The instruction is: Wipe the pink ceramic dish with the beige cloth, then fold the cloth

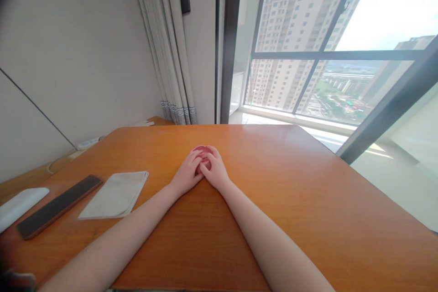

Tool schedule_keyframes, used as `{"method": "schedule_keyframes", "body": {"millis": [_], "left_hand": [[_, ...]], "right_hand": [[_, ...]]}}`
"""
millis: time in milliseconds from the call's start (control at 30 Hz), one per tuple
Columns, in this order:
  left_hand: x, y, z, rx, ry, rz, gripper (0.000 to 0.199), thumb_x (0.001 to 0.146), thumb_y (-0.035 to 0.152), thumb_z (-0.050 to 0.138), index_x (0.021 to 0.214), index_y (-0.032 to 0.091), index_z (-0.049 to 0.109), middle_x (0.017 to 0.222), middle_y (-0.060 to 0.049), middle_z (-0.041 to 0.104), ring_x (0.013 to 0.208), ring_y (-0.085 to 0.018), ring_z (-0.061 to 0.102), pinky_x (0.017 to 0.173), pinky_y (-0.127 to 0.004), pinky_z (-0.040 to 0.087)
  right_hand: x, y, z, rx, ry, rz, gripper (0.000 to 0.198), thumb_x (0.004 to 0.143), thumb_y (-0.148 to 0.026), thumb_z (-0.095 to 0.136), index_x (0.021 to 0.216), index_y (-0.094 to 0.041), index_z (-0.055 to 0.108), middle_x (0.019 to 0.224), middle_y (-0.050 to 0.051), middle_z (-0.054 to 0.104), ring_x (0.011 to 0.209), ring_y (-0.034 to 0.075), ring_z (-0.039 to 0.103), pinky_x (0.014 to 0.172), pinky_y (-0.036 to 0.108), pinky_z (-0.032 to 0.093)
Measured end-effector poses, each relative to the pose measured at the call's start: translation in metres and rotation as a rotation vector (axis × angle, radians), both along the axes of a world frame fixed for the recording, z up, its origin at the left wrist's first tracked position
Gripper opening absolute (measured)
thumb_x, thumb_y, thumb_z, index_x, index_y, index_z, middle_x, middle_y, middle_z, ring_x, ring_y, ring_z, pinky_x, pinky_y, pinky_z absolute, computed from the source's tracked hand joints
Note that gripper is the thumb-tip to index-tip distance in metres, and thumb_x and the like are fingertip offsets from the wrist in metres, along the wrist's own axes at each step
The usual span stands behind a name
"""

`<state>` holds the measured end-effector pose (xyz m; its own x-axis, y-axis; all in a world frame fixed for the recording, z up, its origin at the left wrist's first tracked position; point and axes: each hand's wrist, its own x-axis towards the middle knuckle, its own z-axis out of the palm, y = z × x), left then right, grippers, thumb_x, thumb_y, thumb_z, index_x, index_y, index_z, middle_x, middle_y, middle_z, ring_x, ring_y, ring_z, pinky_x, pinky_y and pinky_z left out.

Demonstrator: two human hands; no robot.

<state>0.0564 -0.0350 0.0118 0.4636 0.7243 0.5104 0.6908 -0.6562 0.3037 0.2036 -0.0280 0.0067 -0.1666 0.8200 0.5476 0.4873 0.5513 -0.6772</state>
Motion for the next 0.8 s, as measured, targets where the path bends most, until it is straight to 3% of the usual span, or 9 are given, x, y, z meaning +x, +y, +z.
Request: {"method": "schedule_keyframes", "body": {"millis": [100,167,267,333,400,567,667,733,800], "left_hand": [[-0.019,-0.009,0.019,-0.008,0.071,-0.043,0.043,0.083,0.032,0.052,0.123,0.021,0.048,0.143,-0.011,0.036,0.136,-0.024,0.026,0.110,-0.048,0.024],[-0.044,-0.018,0.034,-0.041,0.102,0.033,0.045,0.084,0.035,0.048,0.127,0.023,0.044,0.141,-0.009,0.041,0.132,-0.023,0.034,0.110,-0.046,0.026],[-0.101,-0.038,0.043,-0.177,0.087,0.394,0.040,0.087,0.039,0.038,0.120,0.019,0.050,0.122,-0.010,0.058,0.112,-0.024,0.054,0.097,-0.040,0.041],[-0.144,-0.054,0.034,-0.250,0.164,0.713,0.038,0.089,0.034,0.028,0.110,0.017,0.055,0.110,-0.011,0.064,0.100,-0.027,0.060,0.087,-0.043,0.046],[-0.180,-0.072,0.018,-0.261,0.282,0.929,0.037,0.087,0.027,0.026,0.106,0.018,0.056,0.111,-0.012,0.062,0.099,-0.029,0.060,0.083,-0.044,0.047],[-0.221,-0.101,-0.012,-0.252,0.443,0.982,0.039,0.080,0.017,0.027,0.107,0.021,0.055,0.117,-0.009,0.060,0.103,-0.027,0.057,0.086,-0.041,0.045],[-0.228,-0.105,-0.012,-0.282,0.475,1.074,0.039,0.081,0.023,0.027,0.111,0.023,0.051,0.120,-0.009,0.058,0.102,-0.029,0.057,0.083,-0.042,0.046],[-0.234,-0.103,-0.010,-0.348,0.471,1.134,0.039,0.080,0.034,0.029,0.111,0.022,0.049,0.111,-0.010,0.063,0.096,-0.032,0.059,0.081,-0.044,0.046],[-0.238,-0.098,-0.007,-0.421,0.391,1.110,0.041,0.076,0.042,0.037,0.108,0.022,0.050,0.096,-0.009,0.068,0.092,-0.032,0.062,0.081,-0.043,0.047]], "right_hand": [[0.001,-0.002,0.002,-0.018,-0.064,-0.006,0.016,0.076,-0.023,0.050,0.087,-0.020,0.062,0.137,0.008,0.042,0.129,0.020,0.035,0.108,0.038,0.029],[0.001,-0.002,0.004,-0.036,-0.092,-0.019,0.010,0.075,-0.024,0.051,0.077,-0.020,0.060,0.137,0.008,0.043,0.128,0.021,0.036,0.107,0.038,0.030],[0.001,-0.002,0.005,-0.064,-0.101,-0.040,0.009,0.075,-0.025,0.051,0.068,-0.020,0.054,0.137,0.009,0.043,0.128,0.021,0.037,0.105,0.038,0.032],[0.001,-0.002,0.005,-0.080,-0.096,-0.043,0.011,0.075,-0.025,0.051,0.065,-0.021,0.051,0.138,0.008,0.042,0.128,0.021,0.037,0.104,0.037,0.033],[0.001,-0.001,0.004,-0.086,-0.091,-0.036,0.011,0.075,-0.025,0.051,0.064,-0.021,0.049,0.138,0.008,0.042,0.129,0.021,0.037,0.104,0.037,0.033],[0.000,-0.001,0.002,-0.067,-0.088,-0.041,0.011,0.076,-0.025,0.050,0.066,-0.021,0.050,0.137,0.008,0.043,0.130,0.021,0.035,0.105,0.038,0.032],[0.000,0.000,0.001,-0.075,-0.087,-0.038,0.009,0.076,-0.025,0.050,0.068,-0.021,0.052,0.138,0.008,0.042,0.130,0.021,0.035,0.105,0.038,0.032],[-0.001,-0.001,0.000,-0.083,-0.085,-0.033,0.008,0.075,-0.026,0.051,0.070,-0.021,0.052,0.138,0.008,0.041,0.130,0.021,0.035,0.105,0.038,0.032],[-0.001,-0.001,0.000,-0.077,-0.083,-0.032,0.008,0.076,-0.026,0.051,0.070,-0.021,0.052,0.138,0.008,0.041,0.129,0.021,0.035,0.105,0.038,0.031]]}}
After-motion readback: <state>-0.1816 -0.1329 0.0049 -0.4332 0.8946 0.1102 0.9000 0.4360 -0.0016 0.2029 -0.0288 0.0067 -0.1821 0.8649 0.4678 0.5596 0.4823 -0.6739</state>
